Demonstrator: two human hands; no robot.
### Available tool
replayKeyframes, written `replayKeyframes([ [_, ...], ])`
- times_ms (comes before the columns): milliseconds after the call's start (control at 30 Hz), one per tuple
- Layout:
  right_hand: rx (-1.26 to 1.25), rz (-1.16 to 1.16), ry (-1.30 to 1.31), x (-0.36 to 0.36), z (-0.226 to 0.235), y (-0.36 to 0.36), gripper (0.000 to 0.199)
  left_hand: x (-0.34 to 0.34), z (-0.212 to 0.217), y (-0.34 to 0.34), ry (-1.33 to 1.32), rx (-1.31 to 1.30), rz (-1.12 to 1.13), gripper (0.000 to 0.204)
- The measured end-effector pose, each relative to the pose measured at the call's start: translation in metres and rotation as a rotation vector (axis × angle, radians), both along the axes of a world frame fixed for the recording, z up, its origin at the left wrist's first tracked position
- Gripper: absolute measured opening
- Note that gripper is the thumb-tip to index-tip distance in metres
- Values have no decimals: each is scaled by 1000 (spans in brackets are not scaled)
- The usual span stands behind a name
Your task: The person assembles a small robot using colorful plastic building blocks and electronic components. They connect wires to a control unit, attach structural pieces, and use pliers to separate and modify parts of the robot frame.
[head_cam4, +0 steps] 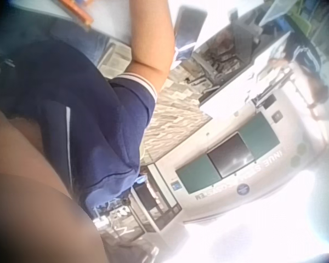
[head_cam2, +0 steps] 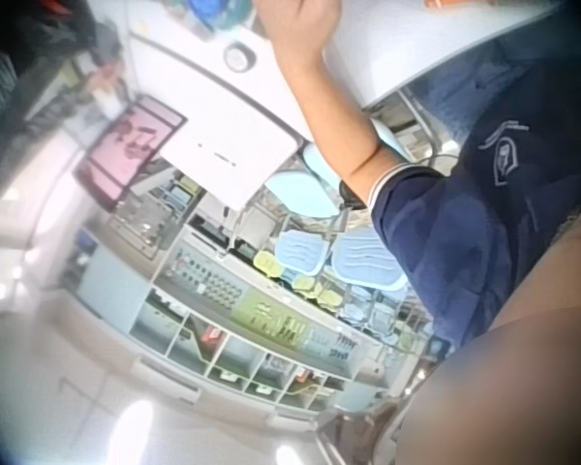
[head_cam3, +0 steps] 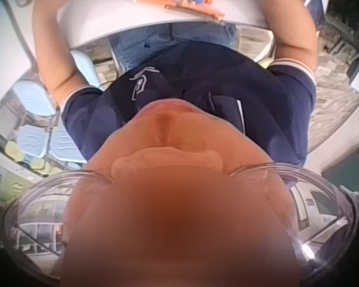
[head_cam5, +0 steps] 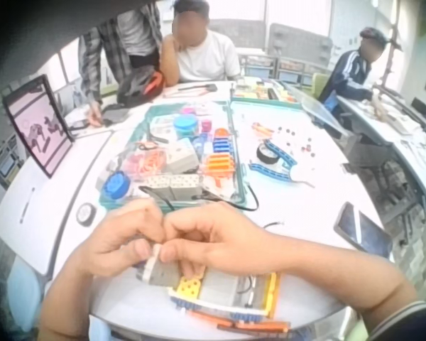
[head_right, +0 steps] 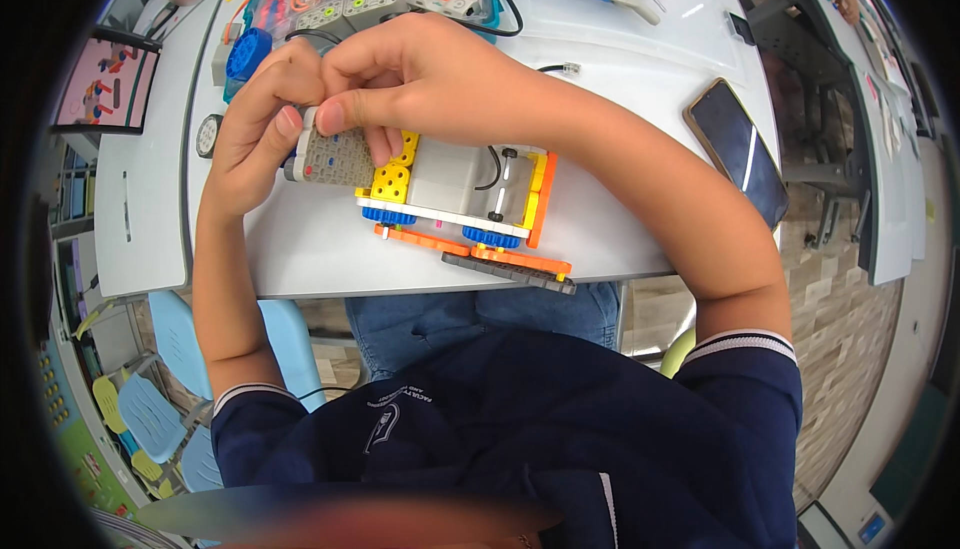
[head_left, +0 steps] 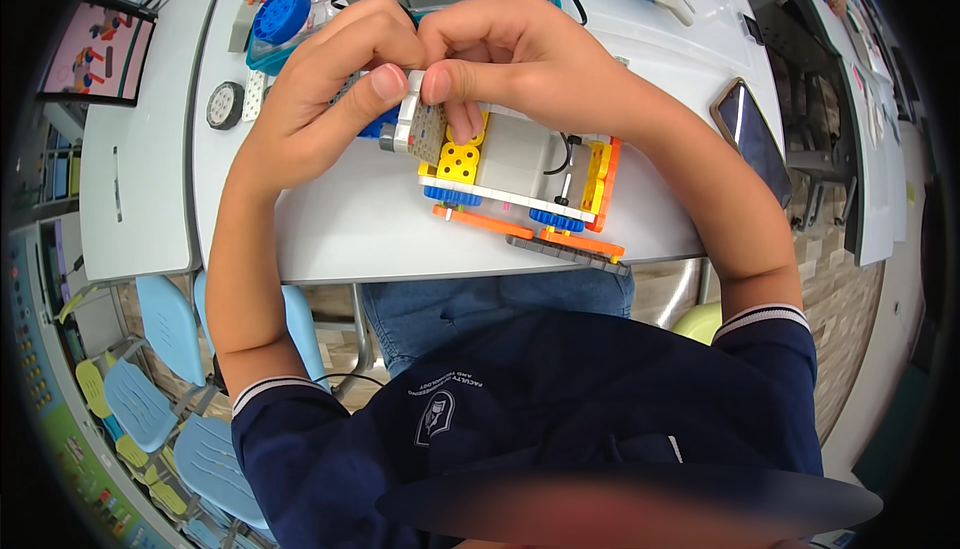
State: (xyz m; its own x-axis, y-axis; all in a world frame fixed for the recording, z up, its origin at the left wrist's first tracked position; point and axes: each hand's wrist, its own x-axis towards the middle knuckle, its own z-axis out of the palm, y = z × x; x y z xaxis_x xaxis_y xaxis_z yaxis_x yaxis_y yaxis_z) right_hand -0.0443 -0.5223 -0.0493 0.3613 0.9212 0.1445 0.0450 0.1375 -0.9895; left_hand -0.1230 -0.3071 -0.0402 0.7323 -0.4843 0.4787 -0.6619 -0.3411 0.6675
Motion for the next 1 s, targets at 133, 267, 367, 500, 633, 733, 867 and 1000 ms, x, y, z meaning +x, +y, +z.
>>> replayKeyframes([
  [133,-27,51,-70,3,-1,-1,22,-1,-2,-1,-5,3,1,28],
  [267,-14,104,-104,7,1,-4,23,-1,-3,-1,-3,16,3,27],
  [367,4,127,-119,8,1,-4,22,-1,-3,-1,-20,36,0,27],
  [500,-12,109,-99,5,-1,-2,22,1,-4,-1,-54,48,-11,28],
  [633,16,83,-43,5,-2,-1,22,0,-4,-1,-19,40,-14,28],
  [733,-15,131,-89,6,0,-2,24,1,-3,-1,-21,42,-30,27],
  [867,-62,135,-106,6,4,-4,28,1,-3,-1,-17,41,-26,27],
  [1000,-64,136,-68,6,6,-4,30,-1,-3,-1,-6,39,-24,26],
])
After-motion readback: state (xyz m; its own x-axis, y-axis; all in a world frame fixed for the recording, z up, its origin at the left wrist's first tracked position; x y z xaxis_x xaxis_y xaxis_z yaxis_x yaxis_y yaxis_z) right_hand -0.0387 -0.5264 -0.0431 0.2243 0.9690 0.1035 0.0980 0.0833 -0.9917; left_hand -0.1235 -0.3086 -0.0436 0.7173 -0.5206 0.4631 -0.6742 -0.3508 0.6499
